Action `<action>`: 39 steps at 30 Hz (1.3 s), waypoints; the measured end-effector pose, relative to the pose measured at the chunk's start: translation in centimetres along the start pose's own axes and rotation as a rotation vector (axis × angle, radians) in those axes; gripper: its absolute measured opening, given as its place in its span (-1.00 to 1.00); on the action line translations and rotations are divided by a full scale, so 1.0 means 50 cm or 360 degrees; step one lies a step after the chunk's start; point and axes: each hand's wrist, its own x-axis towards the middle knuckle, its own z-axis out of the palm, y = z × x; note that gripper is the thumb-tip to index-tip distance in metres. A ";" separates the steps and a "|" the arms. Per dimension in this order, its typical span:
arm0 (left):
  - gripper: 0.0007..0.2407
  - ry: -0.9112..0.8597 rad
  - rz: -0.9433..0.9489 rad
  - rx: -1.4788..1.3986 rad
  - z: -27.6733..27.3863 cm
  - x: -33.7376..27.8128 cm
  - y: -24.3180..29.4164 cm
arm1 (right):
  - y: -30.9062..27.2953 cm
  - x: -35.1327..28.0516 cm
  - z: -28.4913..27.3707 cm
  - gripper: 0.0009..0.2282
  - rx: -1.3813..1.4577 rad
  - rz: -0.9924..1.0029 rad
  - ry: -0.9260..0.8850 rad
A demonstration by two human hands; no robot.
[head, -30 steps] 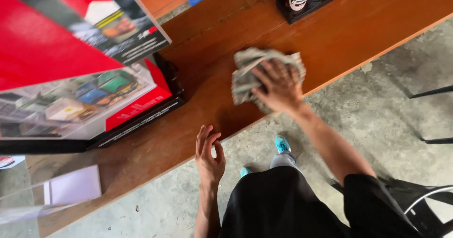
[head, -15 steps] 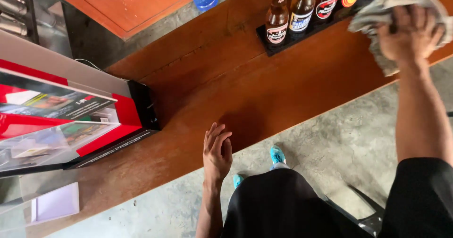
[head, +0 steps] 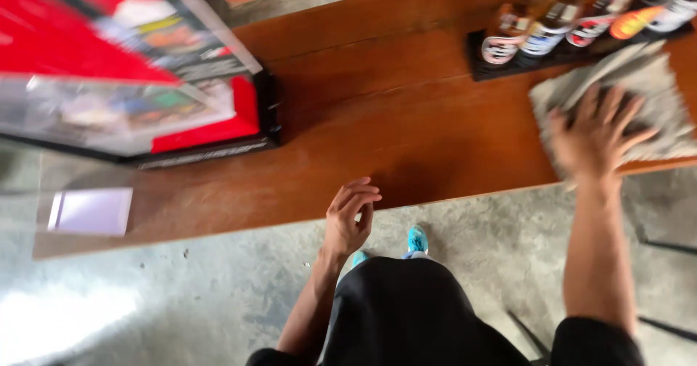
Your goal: Cleaning and organizing a bar counter by wiping down surfaces and polishing liquor bottles with a cloth.
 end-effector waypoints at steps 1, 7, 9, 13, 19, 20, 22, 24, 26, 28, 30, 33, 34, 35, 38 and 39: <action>-0.84 0.0040 -0.0017 0.0007 -0.014 -0.004 -0.006 | -0.047 -0.028 0.009 -0.25 -0.0007 -0.0043 -0.0003; -0.83 0.0191 0.0063 0.0024 -0.133 -0.050 -0.029 | -0.336 -0.215 0.098 -0.25 0.0018 -0.0797 -0.0211; -0.83 0.0191 0.0079 0.0080 -0.184 -0.065 -0.038 | -0.452 -0.278 0.117 -0.31 -0.0056 -0.1140 -0.0267; -0.83 0.0262 0.0041 0.0151 -0.287 -0.123 -0.049 | -0.671 -0.383 0.127 -0.37 -0.0174 -0.1412 -0.0323; -0.84 0.0630 -0.0199 0.0269 -0.435 -0.271 -0.089 | -0.925 -0.504 0.195 -0.51 0.0009 -0.1960 -0.0428; -0.85 0.0745 -0.0273 0.0304 -0.461 -0.294 -0.093 | -0.964 -0.518 0.209 -0.51 0.0103 -0.2040 -0.0488; -0.85 0.0872 -0.0353 0.0354 -0.508 -0.331 -0.100 | -1.044 -0.543 0.232 -0.50 0.0209 -0.2137 -0.0553; -0.86 0.1021 -0.0477 0.0456 -0.546 -0.361 -0.106 | -1.119 -0.563 0.251 -0.46 0.0230 -0.2241 -0.0589; -0.86 0.1067 -0.0496 0.0512 -0.578 -0.370 -0.112 | -1.176 -0.575 0.239 -0.43 0.0212 -0.2278 -0.0644; -0.87 0.1109 -0.0512 0.0561 -0.610 -0.365 -0.121 | -1.204 -0.583 0.235 -0.40 0.0189 -0.2308 -0.0697; -0.85 0.1154 -0.0431 0.0633 -0.648 -0.343 -0.132 | -1.207 -0.585 0.237 -0.35 0.0150 -0.2279 -0.0713; -0.80 0.1195 -0.0261 0.0722 -0.741 -0.289 -0.169 | -1.123 -0.574 0.253 -0.43 0.0287 -0.2354 -0.0415; -0.80 0.1201 -0.0259 0.0726 -0.778 -0.264 -0.174 | -1.085 -0.563 0.237 -0.43 0.0289 -0.2360 -0.0412; -0.74 0.1219 -0.0228 0.0866 -0.814 -0.238 -0.180 | -1.047 -0.551 0.222 -0.41 0.0261 -0.2339 -0.0321; -0.54 0.1208 -0.0194 0.1044 -0.880 -0.160 -0.183 | -0.922 -0.520 0.161 -0.41 0.0225 -0.2179 -0.0232; -0.39 0.1190 -0.0182 0.1094 -0.896 -0.131 -0.180 | -0.881 -0.509 0.136 -0.42 0.0226 -0.2051 -0.0221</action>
